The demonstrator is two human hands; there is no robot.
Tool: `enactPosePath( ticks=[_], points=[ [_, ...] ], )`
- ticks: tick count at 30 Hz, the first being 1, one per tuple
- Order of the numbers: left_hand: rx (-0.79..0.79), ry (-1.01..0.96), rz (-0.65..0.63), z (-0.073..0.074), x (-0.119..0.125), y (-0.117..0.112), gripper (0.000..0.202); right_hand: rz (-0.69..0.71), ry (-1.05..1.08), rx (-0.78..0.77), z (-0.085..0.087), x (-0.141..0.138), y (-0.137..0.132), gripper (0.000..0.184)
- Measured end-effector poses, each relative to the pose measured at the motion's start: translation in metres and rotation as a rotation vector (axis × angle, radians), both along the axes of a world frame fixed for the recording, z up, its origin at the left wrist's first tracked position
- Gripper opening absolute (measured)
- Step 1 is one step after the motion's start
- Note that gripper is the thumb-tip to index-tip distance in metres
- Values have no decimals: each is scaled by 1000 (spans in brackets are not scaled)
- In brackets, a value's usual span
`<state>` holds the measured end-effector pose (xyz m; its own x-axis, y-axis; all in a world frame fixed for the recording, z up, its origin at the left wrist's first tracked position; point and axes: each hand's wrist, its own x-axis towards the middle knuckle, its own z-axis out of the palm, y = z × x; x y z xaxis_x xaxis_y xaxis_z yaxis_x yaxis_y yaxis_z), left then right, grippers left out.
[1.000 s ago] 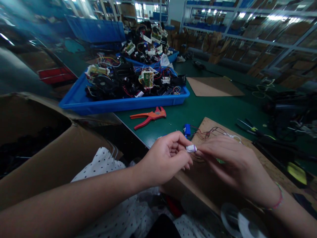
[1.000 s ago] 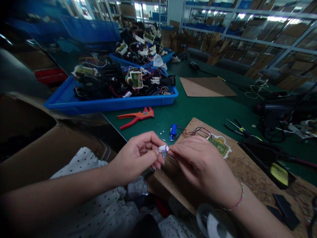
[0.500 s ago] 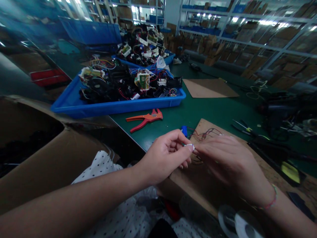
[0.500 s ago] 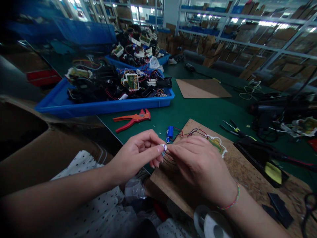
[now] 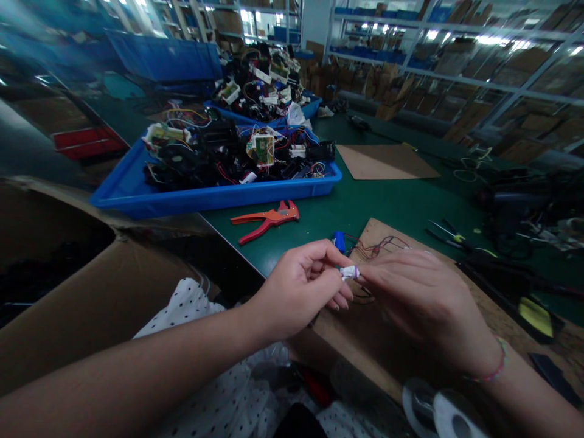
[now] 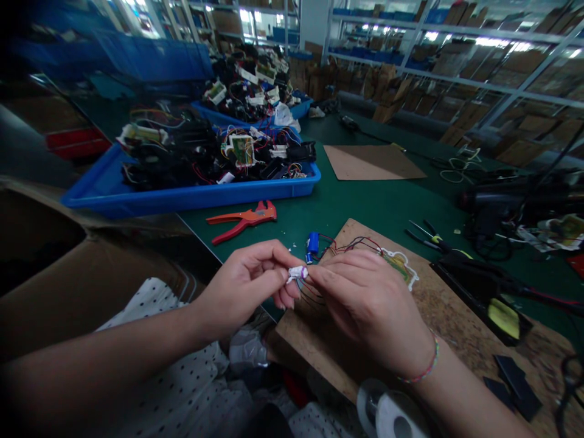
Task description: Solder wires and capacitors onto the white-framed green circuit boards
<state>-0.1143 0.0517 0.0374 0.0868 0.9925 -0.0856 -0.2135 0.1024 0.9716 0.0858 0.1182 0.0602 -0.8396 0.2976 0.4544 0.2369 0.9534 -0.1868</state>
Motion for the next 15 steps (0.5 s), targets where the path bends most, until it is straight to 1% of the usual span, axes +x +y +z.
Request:
enactPosePath(
  ticks=[4,8,15],
  points=[
    [10,-5,-12,3,-1,1,7,8,23,46,0,-1,-1,33],
    [3,32,-5,3,0,0,14,-9,23,61,-1,-1,-1,30],
    [20,55,-20,2,-1,-1,10,-9,39,59,-1,1,0,30]
  ],
)
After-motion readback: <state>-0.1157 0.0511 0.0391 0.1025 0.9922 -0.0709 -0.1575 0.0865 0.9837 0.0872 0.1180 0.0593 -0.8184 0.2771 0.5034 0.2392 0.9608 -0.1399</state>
